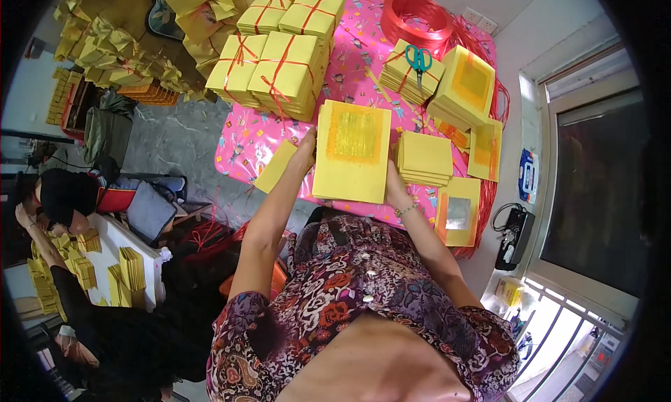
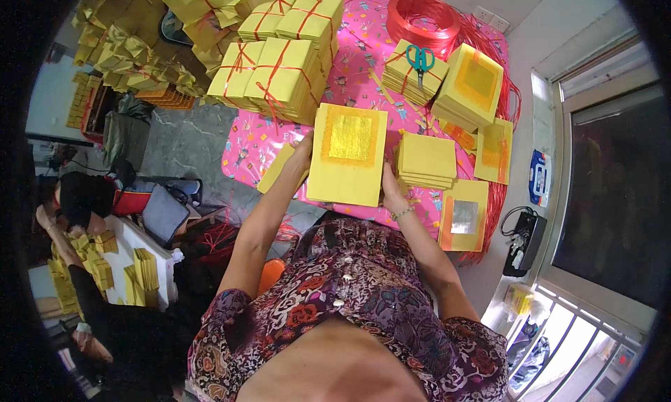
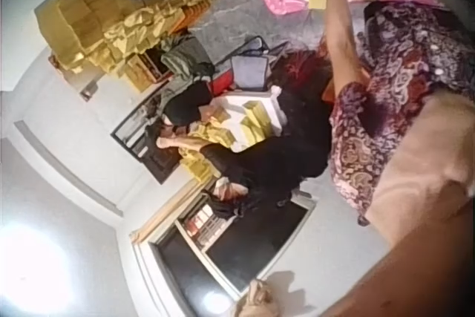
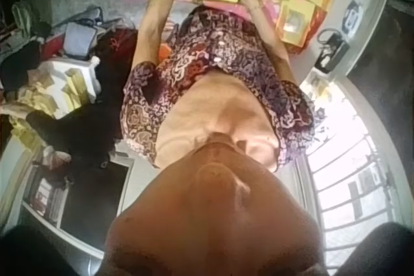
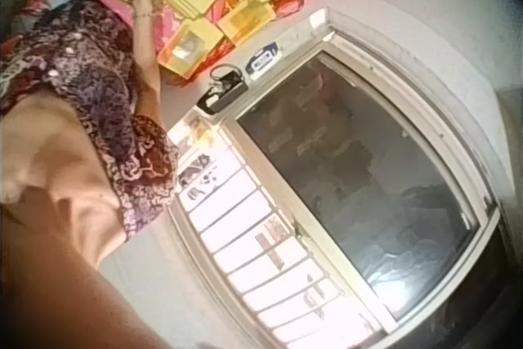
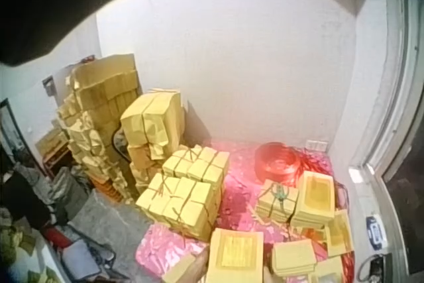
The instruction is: Counting and stacking sheets of yellow paper into bundles on a table.
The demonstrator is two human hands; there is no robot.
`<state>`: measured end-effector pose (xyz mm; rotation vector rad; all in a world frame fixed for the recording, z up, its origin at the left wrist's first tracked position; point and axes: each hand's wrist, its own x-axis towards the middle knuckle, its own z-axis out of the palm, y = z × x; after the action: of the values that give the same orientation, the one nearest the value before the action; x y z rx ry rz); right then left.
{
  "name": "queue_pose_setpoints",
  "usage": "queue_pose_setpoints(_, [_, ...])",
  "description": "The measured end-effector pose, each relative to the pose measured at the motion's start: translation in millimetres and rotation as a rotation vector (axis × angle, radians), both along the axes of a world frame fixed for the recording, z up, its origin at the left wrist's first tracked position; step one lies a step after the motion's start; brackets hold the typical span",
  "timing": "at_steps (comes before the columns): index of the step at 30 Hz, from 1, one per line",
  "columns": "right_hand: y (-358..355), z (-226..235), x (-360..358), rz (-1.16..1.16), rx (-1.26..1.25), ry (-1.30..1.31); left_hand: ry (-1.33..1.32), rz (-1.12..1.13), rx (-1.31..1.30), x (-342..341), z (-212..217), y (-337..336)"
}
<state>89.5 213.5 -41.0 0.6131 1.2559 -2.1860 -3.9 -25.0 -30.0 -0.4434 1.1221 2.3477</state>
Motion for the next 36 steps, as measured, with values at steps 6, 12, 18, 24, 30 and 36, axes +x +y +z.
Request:
queue_pose_setpoints(6, [5,-5,-13,-0.028,-0.005,0.048,0.032,0.055,-0.020,7,6,1])
queue_pose_setpoints(12, [13,9,-46,-0.043,0.014,0.432,0.101,0.150,-0.101,13,21,6])
queue_pose_setpoints(18, [1,45,-70,0.119,0.459,0.440,0.087,0.154,-0.386,12,45,15])
queue_pose_setpoints(24, [-15,73,-71,0.156,0.498,0.401,0.137,0.057,-0.131,8,37,16])
queue_pose_setpoints(30, [-13,52,-74,0.202,0.450,0.500,0.157,0.088,-0.381,10,30,7])
queue_pose_setpoints(36, [4,38,-51,0.182,0.243,0.450,0.170,0.036,-0.166,29,30,-9])
